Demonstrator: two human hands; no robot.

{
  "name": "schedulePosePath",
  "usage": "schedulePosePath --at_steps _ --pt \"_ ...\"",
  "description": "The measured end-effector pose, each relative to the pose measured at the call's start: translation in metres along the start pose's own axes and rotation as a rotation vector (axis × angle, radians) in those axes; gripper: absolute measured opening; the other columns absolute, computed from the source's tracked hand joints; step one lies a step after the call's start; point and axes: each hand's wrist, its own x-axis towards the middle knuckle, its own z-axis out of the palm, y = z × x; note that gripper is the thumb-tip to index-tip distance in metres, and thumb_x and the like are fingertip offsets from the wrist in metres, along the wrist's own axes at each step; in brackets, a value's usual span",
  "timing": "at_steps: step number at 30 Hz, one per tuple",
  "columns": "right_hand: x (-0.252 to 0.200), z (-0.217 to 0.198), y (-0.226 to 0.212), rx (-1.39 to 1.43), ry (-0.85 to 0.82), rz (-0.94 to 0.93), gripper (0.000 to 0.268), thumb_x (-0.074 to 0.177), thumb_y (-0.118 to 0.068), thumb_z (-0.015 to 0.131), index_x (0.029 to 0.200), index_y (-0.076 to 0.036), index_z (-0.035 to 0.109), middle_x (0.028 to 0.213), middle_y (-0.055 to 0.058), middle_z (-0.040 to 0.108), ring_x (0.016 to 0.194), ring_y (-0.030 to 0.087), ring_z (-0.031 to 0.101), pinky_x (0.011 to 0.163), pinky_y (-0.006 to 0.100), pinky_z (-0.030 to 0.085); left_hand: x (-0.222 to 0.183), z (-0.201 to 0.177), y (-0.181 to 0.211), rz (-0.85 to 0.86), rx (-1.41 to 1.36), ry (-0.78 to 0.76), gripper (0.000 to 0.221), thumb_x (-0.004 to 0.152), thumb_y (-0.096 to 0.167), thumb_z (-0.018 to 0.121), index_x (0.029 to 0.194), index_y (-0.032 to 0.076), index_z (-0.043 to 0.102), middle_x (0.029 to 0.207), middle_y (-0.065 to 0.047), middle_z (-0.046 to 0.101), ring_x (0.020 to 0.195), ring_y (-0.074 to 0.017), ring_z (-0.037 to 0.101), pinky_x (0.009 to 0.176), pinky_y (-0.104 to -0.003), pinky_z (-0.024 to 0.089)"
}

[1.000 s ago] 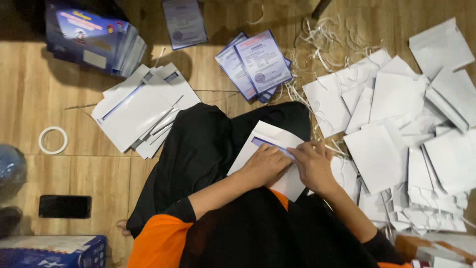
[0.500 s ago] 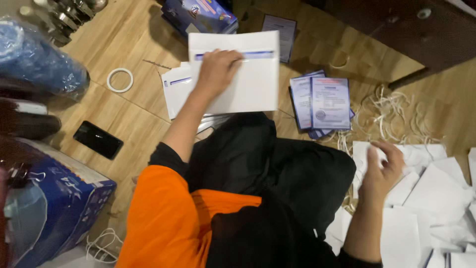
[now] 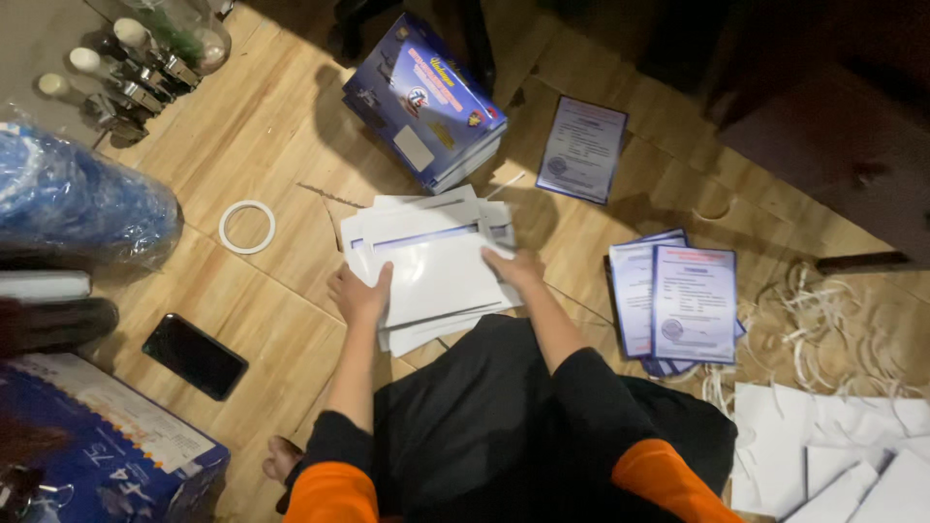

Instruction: The person stuffs invitation cards into white envelopes by hand while sitting on the floor. The person picks up a stack of invitations, aligns them, then takes a single envelope and inserts an invitation into it one at a time, placing the completed items to the side.

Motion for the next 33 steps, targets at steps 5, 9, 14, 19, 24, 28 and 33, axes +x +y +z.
schedulePosePath --at_steps 5,9,14,19,24,28,33 --pt "-0.005 0.008 0.001 0.105 -0.005 -0.011 0.111 0.058 -0.070 0.084 0.135 0.005 0.054 0.130 0.027 0.059 0.125 0.039 0.055 0.100 0.049 0.047 -0.015 0.022 -0.008 -0.119 -0.343 -0.192 0.097 0.070 0.054 0.088 0.145 0.016 0.040 0.131 -0.018 0.055 0.122 -0.0381 0.056 0.096 -0.051 0.052" --pt "-0.009 0.002 0.020 0.212 0.002 -0.017 0.121 0.053 -0.065 0.090 0.143 0.003 0.044 0.140 0.025 0.052 0.132 0.035 0.049 0.110 0.047 0.039 -0.035 0.012 0.002 -0.158 -0.529 -0.310 0.082 0.063 0.043 0.096 0.126 0.004 0.062 0.115 -0.021 0.068 0.113 -0.0332 0.064 0.090 -0.046 0.054" --pt "-0.022 -0.001 0.047 0.614 -0.114 -0.117 0.088 0.059 -0.033 0.096 0.126 0.010 0.059 0.118 0.032 0.064 0.114 0.040 0.062 0.091 0.045 0.052 -0.066 -0.004 0.024 -0.055 -0.705 -0.516 0.092 0.058 0.015 0.095 0.134 -0.014 0.050 0.127 -0.035 0.058 0.119 -0.0426 0.057 0.094 -0.050 0.051" --pt "-0.042 -0.042 0.089 0.719 0.043 -0.406 0.077 0.060 -0.018 0.093 0.123 0.008 0.058 0.121 0.030 0.060 0.116 0.039 0.056 0.095 0.050 0.049 -0.096 -0.029 0.056 0.313 -0.422 -0.490 0.094 0.057 0.027 0.096 0.135 -0.004 0.052 0.131 -0.024 0.060 0.129 -0.0385 0.052 0.110 -0.051 0.039" --pt "-0.050 -0.078 0.137 0.800 0.095 -0.637 0.065 0.064 -0.001 0.089 0.124 -0.004 0.065 0.116 0.016 0.068 0.105 0.021 0.063 0.088 0.039 0.055 -0.094 -0.033 0.091 0.878 -0.474 -0.554 0.082 0.055 0.005 0.088 0.130 -0.005 0.058 0.122 -0.028 0.064 0.121 -0.0457 0.054 0.109 -0.057 0.037" --pt "-0.040 -0.080 0.153 0.804 0.054 -0.819 0.119 0.054 0.005 0.091 0.152 -0.010 0.025 0.140 0.019 0.048 0.129 0.028 0.044 0.111 0.042 0.038 -0.081 0.002 0.093 0.907 -0.551 -0.698 0.120 0.041 0.009 0.098 0.147 0.020 0.043 0.131 -0.018 0.061 0.124 -0.0352 0.056 0.108 -0.048 0.042" --pt "-0.041 -0.064 0.160 0.834 -0.001 -0.873 0.127 0.051 0.004 0.092 0.154 -0.014 0.021 0.154 0.013 0.032 0.142 0.027 0.026 0.119 0.046 0.021 -0.098 0.052 0.078 0.875 -0.727 -0.742 0.142 0.047 0.009 0.099 0.159 0.020 0.013 0.144 -0.028 0.045 0.127 -0.0401 0.051 0.104 -0.051 0.045"
